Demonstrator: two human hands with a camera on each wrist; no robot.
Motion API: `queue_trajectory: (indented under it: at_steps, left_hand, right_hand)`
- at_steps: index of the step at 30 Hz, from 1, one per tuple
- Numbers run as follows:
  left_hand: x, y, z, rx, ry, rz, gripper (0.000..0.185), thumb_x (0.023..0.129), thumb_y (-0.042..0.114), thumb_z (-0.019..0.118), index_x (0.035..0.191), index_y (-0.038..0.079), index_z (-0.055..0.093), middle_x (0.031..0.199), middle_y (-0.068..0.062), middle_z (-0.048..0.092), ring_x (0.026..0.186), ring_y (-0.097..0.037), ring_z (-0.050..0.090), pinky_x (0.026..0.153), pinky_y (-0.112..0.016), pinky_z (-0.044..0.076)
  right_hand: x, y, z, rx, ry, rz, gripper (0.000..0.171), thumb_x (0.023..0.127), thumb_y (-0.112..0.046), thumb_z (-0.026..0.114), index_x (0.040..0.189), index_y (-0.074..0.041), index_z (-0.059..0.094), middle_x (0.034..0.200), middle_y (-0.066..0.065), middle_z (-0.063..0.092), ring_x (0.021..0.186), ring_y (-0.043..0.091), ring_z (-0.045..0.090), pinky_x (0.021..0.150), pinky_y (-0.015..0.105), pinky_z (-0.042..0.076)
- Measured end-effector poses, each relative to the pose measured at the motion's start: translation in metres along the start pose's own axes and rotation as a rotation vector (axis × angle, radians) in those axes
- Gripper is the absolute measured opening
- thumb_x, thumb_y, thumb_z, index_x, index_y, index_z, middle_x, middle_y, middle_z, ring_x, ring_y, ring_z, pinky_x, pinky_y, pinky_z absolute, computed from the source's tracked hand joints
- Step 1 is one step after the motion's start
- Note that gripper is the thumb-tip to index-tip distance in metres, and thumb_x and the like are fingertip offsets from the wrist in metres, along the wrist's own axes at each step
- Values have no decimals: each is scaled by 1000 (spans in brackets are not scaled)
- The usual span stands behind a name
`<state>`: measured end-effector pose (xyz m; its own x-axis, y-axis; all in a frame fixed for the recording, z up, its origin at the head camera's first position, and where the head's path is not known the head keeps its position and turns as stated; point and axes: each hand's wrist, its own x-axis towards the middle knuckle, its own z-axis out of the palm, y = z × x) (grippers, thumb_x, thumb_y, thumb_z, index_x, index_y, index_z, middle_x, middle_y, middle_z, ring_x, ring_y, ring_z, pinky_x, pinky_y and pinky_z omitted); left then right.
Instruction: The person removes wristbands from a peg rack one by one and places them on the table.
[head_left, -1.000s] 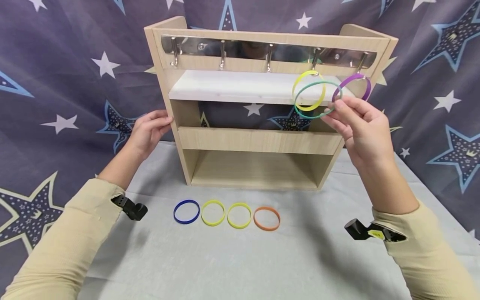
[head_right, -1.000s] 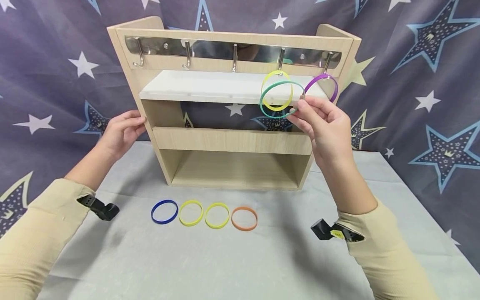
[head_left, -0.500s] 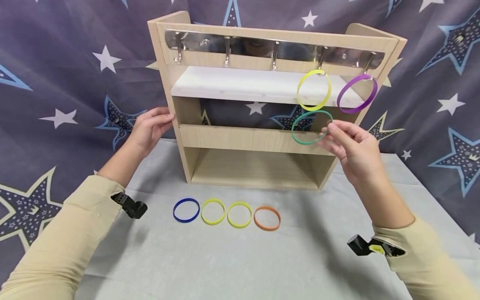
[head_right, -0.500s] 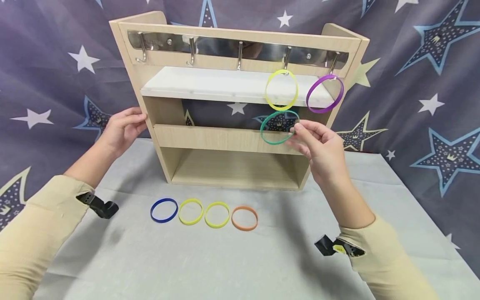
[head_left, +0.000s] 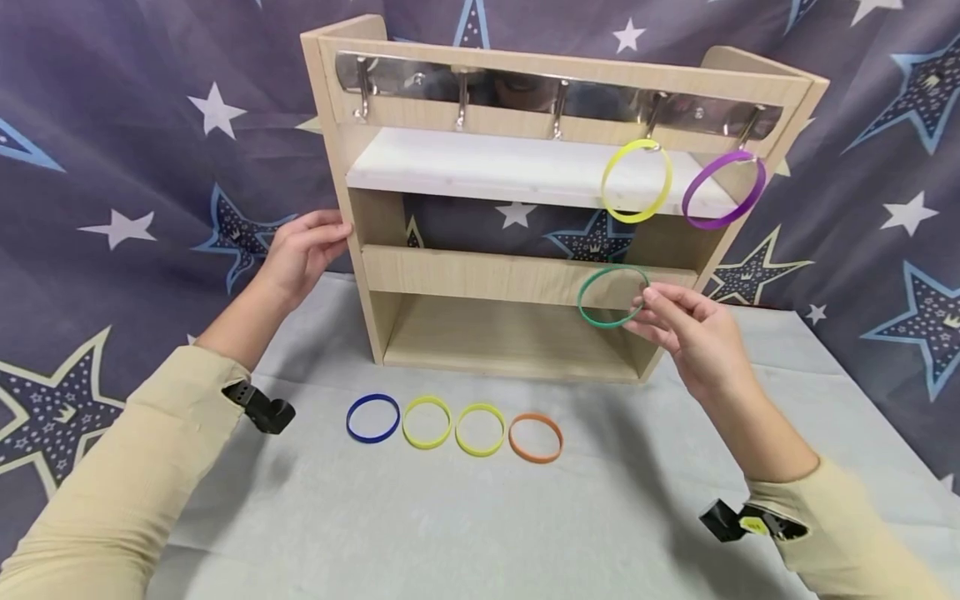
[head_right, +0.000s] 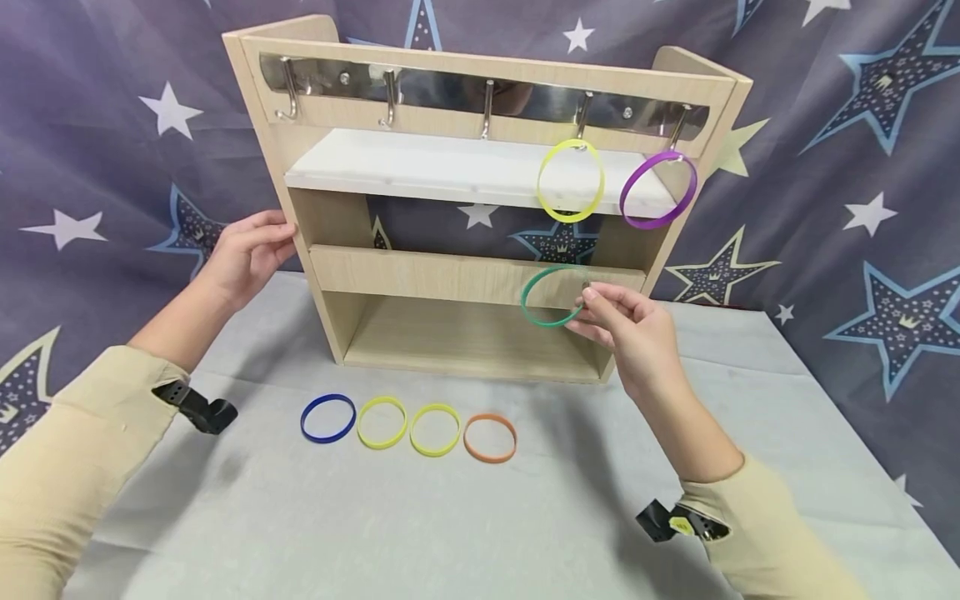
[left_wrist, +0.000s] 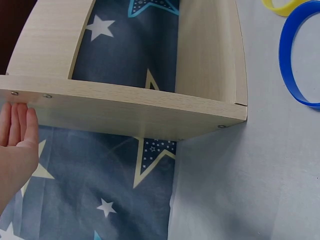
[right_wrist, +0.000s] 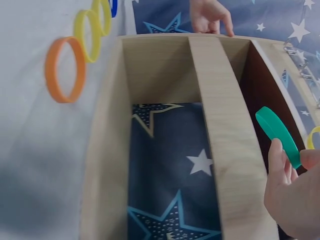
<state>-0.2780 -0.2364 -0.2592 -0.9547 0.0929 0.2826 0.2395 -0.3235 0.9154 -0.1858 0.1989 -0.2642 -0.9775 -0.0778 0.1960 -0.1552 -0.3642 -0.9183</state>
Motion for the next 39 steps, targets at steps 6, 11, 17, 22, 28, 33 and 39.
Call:
queue_trajectory:
  at_steps: [6, 11, 17, 22, 28, 33, 39]
  left_hand:
    - [2, 0, 1, -5, 4, 1, 14, 91, 1, 57, 89, 7, 70, 91, 0, 69, 88, -9, 66, 89, -19, 51]
    - [1, 0, 0, -5, 8, 0, 14, 91, 1, 57, 89, 7, 69, 92, 0, 69, 89, -9, 66, 89, -18, 51]
    - [1, 0, 1, 2, 7, 2, 14, 91, 1, 57, 89, 7, 69, 91, 0, 69, 89, -9, 66, 90, -18, 50]
    - [1, 0, 1, 2, 5, 5, 15, 91, 1, 57, 89, 7, 69, 91, 0, 69, 89, -9, 66, 90, -18, 50]
    - [1, 0, 1, 2, 7, 2, 14, 91, 0, 57, 89, 7, 69, 91, 0, 69, 89, -9, 66, 90, -18, 50]
    - [1, 0, 1, 4, 8, -2, 15, 91, 0, 57, 89, 7, 69, 91, 0, 69, 89, -9, 66, 89, -18, 51]
    - [0, 2, 2, 1, 10, 4, 15, 91, 0, 57, 88, 7, 69, 90, 0, 69, 87, -9, 66, 88, -18, 51]
  right_hand:
    - [-4, 11, -7, -21, -13, 50, 15, 94, -3, 58, 89, -7, 72, 80, 3, 74, 71, 10, 70, 73, 26, 61]
    - [-7, 22, -11, -65, -6, 116, 17, 95, -5, 58, 87, -11, 72, 82, 0, 74, 72, 8, 70, 74, 24, 60]
    - [-10, 33, -13, -128, -8, 176, 18, 95, -8, 58, 87, -15, 71, 83, -4, 73, 74, 6, 69, 77, 22, 59]
    - [-13, 38, -14, -153, -1, 222, 18, 95, -9, 59, 85, -17, 71, 82, -6, 73, 75, 5, 69, 77, 22, 59]
    - [-16, 44, -18, -165, 28, 271, 17, 94, -10, 60, 84, -18, 71, 80, -6, 72, 77, 5, 70, 76, 22, 60]
    - [-20, 47, -23, -188, 43, 295, 15, 94, -12, 61, 84, -18, 70, 81, -6, 72, 77, 5, 69, 76, 21, 60]
    - [-22, 48, -31, -179, 33, 314, 15, 95, -12, 60, 86, -18, 70, 81, -7, 72, 78, 5, 69, 77, 22, 59]
